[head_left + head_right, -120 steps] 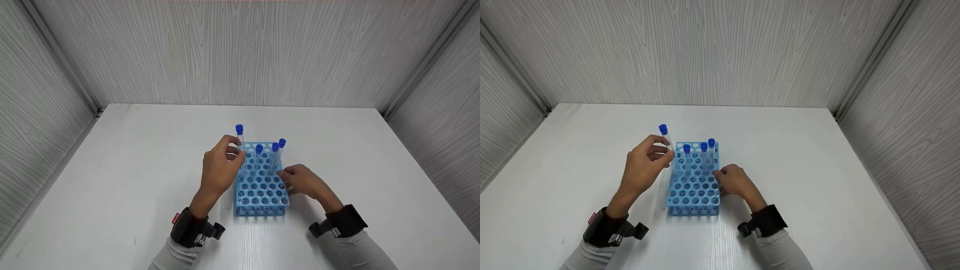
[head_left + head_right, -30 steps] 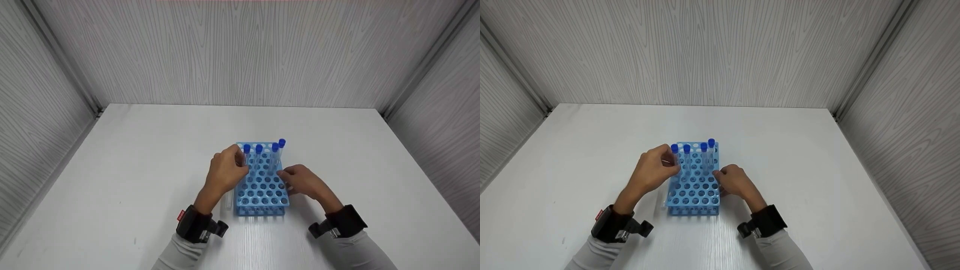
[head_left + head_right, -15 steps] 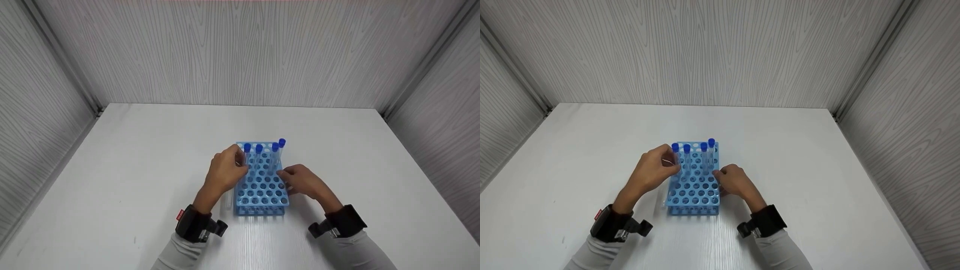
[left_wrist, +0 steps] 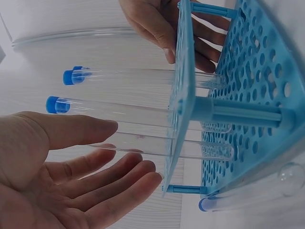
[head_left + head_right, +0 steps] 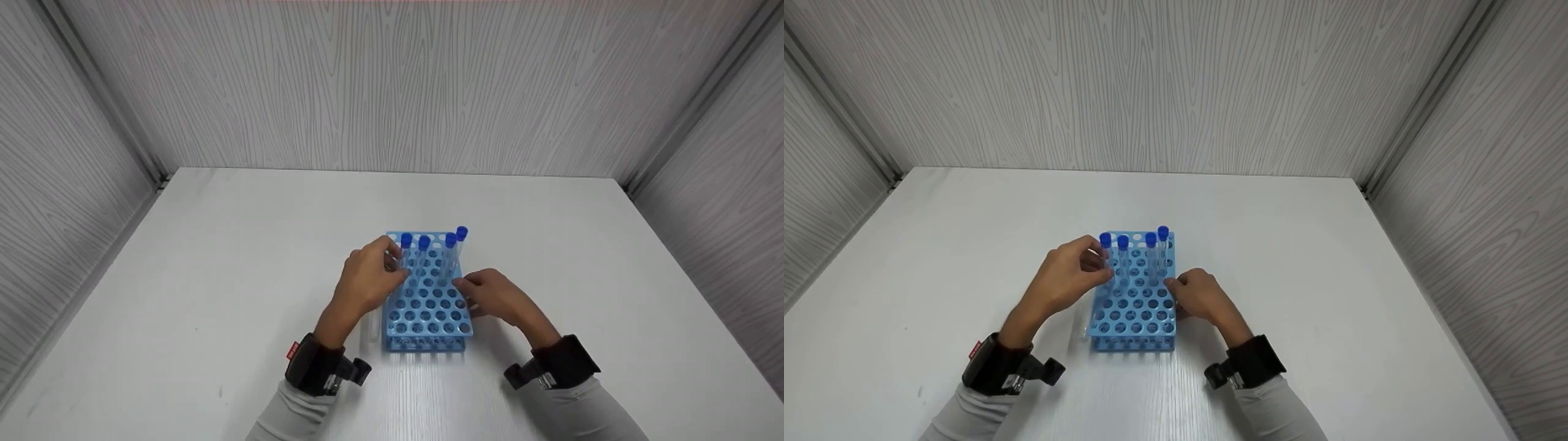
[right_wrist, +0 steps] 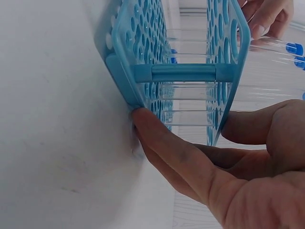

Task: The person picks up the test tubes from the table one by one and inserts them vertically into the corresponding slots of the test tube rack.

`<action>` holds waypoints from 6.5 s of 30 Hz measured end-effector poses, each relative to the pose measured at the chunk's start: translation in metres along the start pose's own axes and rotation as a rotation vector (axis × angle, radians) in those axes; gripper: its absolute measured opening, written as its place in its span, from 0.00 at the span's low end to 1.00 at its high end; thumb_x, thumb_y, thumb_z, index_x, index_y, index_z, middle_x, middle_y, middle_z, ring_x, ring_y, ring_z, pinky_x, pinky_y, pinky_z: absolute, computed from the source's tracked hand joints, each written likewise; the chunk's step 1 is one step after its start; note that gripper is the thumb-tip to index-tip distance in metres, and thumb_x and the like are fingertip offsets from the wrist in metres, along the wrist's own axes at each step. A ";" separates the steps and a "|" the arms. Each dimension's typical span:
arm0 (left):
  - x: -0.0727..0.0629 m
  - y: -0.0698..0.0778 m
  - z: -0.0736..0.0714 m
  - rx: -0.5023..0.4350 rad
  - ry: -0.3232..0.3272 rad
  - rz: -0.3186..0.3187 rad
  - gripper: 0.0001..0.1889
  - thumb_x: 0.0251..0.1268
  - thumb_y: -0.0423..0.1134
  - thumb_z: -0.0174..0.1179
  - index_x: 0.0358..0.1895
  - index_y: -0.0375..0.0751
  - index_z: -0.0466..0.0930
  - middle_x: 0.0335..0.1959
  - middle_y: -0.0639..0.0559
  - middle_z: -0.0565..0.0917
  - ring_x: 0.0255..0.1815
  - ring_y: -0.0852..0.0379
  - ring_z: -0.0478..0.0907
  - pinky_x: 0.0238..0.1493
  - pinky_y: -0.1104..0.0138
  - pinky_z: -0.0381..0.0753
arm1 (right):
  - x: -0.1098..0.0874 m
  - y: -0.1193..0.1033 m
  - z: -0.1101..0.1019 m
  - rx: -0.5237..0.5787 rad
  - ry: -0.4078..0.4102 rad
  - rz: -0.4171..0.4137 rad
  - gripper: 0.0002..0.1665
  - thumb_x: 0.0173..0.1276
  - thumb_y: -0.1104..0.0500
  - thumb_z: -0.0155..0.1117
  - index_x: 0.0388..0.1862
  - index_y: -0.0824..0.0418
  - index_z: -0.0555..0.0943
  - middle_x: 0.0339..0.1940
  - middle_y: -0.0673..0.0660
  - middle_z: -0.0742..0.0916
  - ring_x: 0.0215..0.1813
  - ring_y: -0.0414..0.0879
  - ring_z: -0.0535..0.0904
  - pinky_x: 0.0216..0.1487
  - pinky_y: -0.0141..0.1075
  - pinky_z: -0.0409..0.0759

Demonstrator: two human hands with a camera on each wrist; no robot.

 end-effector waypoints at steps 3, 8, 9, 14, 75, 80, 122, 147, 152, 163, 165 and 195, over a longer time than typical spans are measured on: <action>0.000 0.000 -0.001 -0.005 -0.008 -0.006 0.14 0.64 0.37 0.68 0.51 0.40 0.80 0.45 0.44 0.89 0.46 0.49 0.86 0.42 0.59 0.86 | 0.000 0.000 0.000 0.000 0.000 0.000 0.26 0.81 0.53 0.51 0.58 0.74 0.80 0.43 0.62 0.88 0.46 0.49 0.85 0.52 0.45 0.86; -0.001 0.000 -0.002 -0.006 -0.028 -0.021 0.16 0.64 0.37 0.68 0.53 0.40 0.80 0.46 0.44 0.88 0.47 0.49 0.86 0.44 0.58 0.86 | 0.000 0.000 0.000 0.002 0.002 0.010 0.26 0.81 0.53 0.51 0.59 0.74 0.80 0.44 0.62 0.88 0.47 0.49 0.85 0.53 0.45 0.86; -0.001 0.000 -0.002 -0.004 -0.033 -0.026 0.15 0.64 0.36 0.68 0.53 0.40 0.80 0.46 0.44 0.88 0.47 0.49 0.86 0.44 0.58 0.86 | 0.000 0.000 0.000 0.000 0.003 0.013 0.26 0.81 0.52 0.51 0.59 0.74 0.80 0.44 0.62 0.88 0.47 0.49 0.85 0.53 0.45 0.86; -0.001 -0.001 -0.003 0.003 -0.051 -0.023 0.15 0.63 0.31 0.64 0.53 0.39 0.80 0.46 0.44 0.88 0.48 0.49 0.85 0.47 0.58 0.85 | 0.000 0.000 0.000 -0.008 0.004 0.022 0.26 0.81 0.52 0.51 0.60 0.74 0.80 0.44 0.62 0.88 0.47 0.49 0.85 0.53 0.45 0.85; 0.017 -0.067 0.019 0.150 0.052 -0.200 0.22 0.64 0.35 0.66 0.59 0.28 0.80 0.55 0.36 0.85 0.52 0.43 0.84 0.57 0.54 0.82 | -0.001 0.000 0.001 0.031 -0.006 0.017 0.25 0.81 0.54 0.51 0.58 0.75 0.80 0.44 0.62 0.87 0.47 0.49 0.85 0.51 0.45 0.86; 0.017 -0.069 0.024 0.159 0.015 -0.211 0.22 0.64 0.34 0.67 0.59 0.27 0.79 0.55 0.35 0.85 0.53 0.42 0.84 0.57 0.54 0.82 | 0.000 0.000 0.001 0.018 0.001 0.021 0.26 0.81 0.53 0.51 0.59 0.75 0.80 0.44 0.62 0.87 0.47 0.50 0.85 0.52 0.45 0.86; 0.015 -0.064 0.008 0.175 -0.051 -0.275 0.21 0.58 0.33 0.67 0.55 0.29 0.83 0.41 0.39 0.87 0.32 0.52 0.80 0.29 0.67 0.77 | 0.001 0.000 0.001 0.019 0.002 0.003 0.26 0.81 0.53 0.51 0.57 0.74 0.81 0.43 0.62 0.87 0.46 0.49 0.85 0.50 0.44 0.86; 0.006 -0.020 -0.036 0.012 0.268 -0.087 0.17 0.62 0.33 0.65 0.55 0.38 0.82 0.40 0.46 0.86 0.38 0.52 0.83 0.35 0.61 0.83 | 0.001 0.000 0.000 -0.008 0.015 0.029 0.25 0.81 0.53 0.51 0.58 0.74 0.80 0.44 0.62 0.87 0.48 0.50 0.85 0.51 0.44 0.86; 0.001 -0.007 -0.042 -0.037 0.307 -0.023 0.16 0.63 0.32 0.63 0.55 0.39 0.81 0.40 0.46 0.86 0.39 0.52 0.86 0.37 0.61 0.85 | 0.000 -0.001 0.000 0.000 0.017 0.033 0.26 0.81 0.54 0.51 0.60 0.75 0.79 0.45 0.63 0.87 0.49 0.51 0.85 0.52 0.44 0.86; -0.011 0.018 -0.051 -0.110 0.356 0.093 0.16 0.65 0.32 0.66 0.56 0.41 0.81 0.39 0.47 0.87 0.41 0.53 0.85 0.45 0.60 0.86 | 0.001 0.001 0.000 0.002 0.017 0.042 0.26 0.81 0.53 0.51 0.61 0.75 0.79 0.44 0.63 0.87 0.47 0.50 0.85 0.52 0.45 0.86; -0.013 0.022 -0.051 -0.128 0.358 0.115 0.16 0.65 0.32 0.66 0.55 0.41 0.81 0.38 0.47 0.87 0.41 0.53 0.85 0.46 0.61 0.86 | 0.000 0.001 0.000 0.005 0.016 0.041 0.26 0.81 0.53 0.51 0.61 0.75 0.79 0.44 0.63 0.87 0.47 0.50 0.85 0.51 0.45 0.86; -0.021 0.042 -0.027 -0.103 0.249 0.180 0.13 0.62 0.33 0.68 0.49 0.42 0.78 0.35 0.48 0.87 0.38 0.55 0.86 0.44 0.62 0.86 | 0.000 0.000 0.000 0.007 0.004 0.053 0.27 0.81 0.52 0.51 0.61 0.74 0.79 0.47 0.63 0.87 0.49 0.51 0.85 0.52 0.44 0.86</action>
Point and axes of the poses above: each hand's wrist, its own x-axis towards the middle knuckle, its own z-axis out of the palm, y = z × x, the point moved 8 cm from there along x, towards the middle knuckle
